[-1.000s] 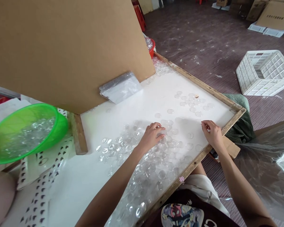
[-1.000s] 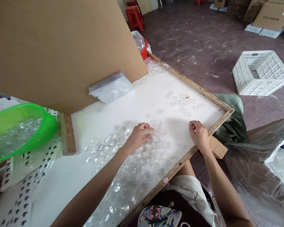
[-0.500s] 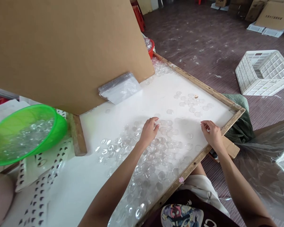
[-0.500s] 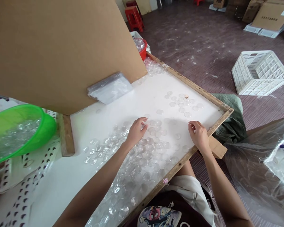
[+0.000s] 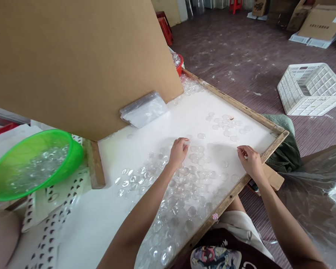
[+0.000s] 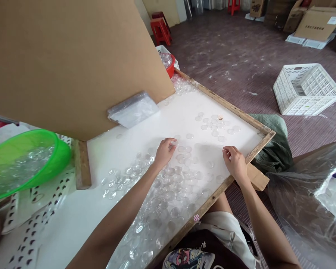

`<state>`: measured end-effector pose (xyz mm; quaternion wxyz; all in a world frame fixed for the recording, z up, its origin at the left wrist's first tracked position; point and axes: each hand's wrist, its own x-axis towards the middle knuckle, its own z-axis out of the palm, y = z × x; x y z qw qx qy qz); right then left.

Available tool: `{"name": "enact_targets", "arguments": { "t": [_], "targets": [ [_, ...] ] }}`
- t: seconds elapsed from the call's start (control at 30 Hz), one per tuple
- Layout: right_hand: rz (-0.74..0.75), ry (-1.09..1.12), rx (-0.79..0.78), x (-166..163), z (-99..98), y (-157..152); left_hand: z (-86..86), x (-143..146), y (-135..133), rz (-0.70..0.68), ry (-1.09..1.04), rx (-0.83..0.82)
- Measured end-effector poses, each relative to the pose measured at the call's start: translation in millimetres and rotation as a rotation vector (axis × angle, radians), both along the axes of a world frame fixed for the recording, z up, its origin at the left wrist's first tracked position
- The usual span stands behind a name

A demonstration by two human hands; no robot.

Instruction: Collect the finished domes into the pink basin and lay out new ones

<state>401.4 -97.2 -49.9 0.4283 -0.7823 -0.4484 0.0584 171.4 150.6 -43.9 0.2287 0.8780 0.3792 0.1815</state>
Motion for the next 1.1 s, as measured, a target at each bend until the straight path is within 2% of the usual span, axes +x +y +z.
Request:
{"name": "enact_targets", "arguments": {
  "t": [0.1, 0.2, 0.3, 0.4, 0.47, 0.7, 0.8, 0.97, 1.1],
  "targets": [
    [-0.003, 0.008, 0.001, -0.1, -1.2, 0.0, 2.6, 16.5, 7.5, -0.004, -0.016, -0.017],
    [-0.008, 0.016, 0.01, -0.1, -2.0, 0.2, 8.9, 30.0, 3.8, -0.029, -0.047, -0.014],
    [-0.006, 0.021, 0.015, 0.2, -2.7, 0.5, 14.7, 33.5, -13.4, -0.145, -0.026, 0.013],
    [-0.001, 0.021, 0.015, 0.9, -3.7, 0.5, 17.1, 29.3, -33.4, -0.282, 0.082, -0.004],
    [0.002, 0.02, 0.014, 1.2, -3.8, 0.2, 17.5, 26.7, -41.4, -0.326, 0.133, -0.007],
    [0.004, 0.02, 0.022, -0.6, 0.4, -0.3, 24.0, 30.6, -41.8, -0.267, 0.086, -0.026],
    [0.0, 0.008, 0.025, -0.9, 0.6, 0.0, 29.9, 30.0, -50.6, -0.31, 0.091, -0.005],
    [0.002, 0.021, 0.016, -0.1, -1.4, 0.0, 31.5, 24.1, -70.7, -0.473, 0.169, -0.031],
    [0.002, 0.015, 0.016, 0.0, -1.1, 0.3, 27.0, 24.4, -72.8, -0.449, 0.172, -0.025]
  ]
}}
